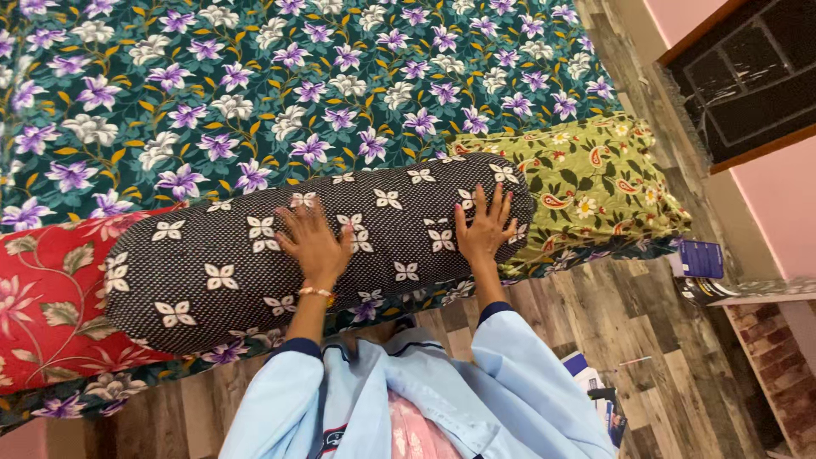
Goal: The person arranges pillows and a bolster on a bed and then pulls a folded brown sheet up over the mattress.
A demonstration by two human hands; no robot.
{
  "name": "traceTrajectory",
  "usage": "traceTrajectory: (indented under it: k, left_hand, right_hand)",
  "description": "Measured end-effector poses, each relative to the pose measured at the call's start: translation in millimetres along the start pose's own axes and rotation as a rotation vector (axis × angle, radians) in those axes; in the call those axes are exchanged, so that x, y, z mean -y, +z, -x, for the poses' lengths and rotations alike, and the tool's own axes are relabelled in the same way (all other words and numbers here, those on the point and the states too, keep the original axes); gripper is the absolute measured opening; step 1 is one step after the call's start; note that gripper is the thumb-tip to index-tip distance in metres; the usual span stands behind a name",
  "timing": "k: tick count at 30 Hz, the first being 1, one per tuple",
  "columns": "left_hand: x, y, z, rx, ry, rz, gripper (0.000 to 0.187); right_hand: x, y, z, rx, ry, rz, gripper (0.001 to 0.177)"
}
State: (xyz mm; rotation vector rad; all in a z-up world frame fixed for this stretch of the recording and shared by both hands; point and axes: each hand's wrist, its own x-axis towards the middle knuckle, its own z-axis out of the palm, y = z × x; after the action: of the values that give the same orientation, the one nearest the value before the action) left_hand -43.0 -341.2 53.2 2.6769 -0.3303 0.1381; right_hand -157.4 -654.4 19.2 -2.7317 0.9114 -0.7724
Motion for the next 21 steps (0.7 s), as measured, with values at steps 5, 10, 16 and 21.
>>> traceTrajectory:
  k: [5,10,16,21]
  left_hand:
    - [-33.8,22.7,0.9,0.012,0.175,-0.087,0.087]
    - [-27.2,21.1,6.0,-0.037,0.194,-0.089,0.084]
    - [-27.3,22.5,4.6,-0.053,0.199,-0.117,0.083]
    - [-37.5,17.3,13.8,-0.041,0.159,-0.087,0.084]
  right_hand:
    - [-3.9,-3.3,0.8,0.018,0.0,-0.008,0.063]
    - [-3.6,-7.7,2.8,0.031,-0.003,-0.144,0.067]
    - [-2.4,-19.0,-15.1,0.136,-0.003,-0.013,0.072]
    - [-19.6,-25.3,-37.7,0.141,0.341,-0.099,0.091]
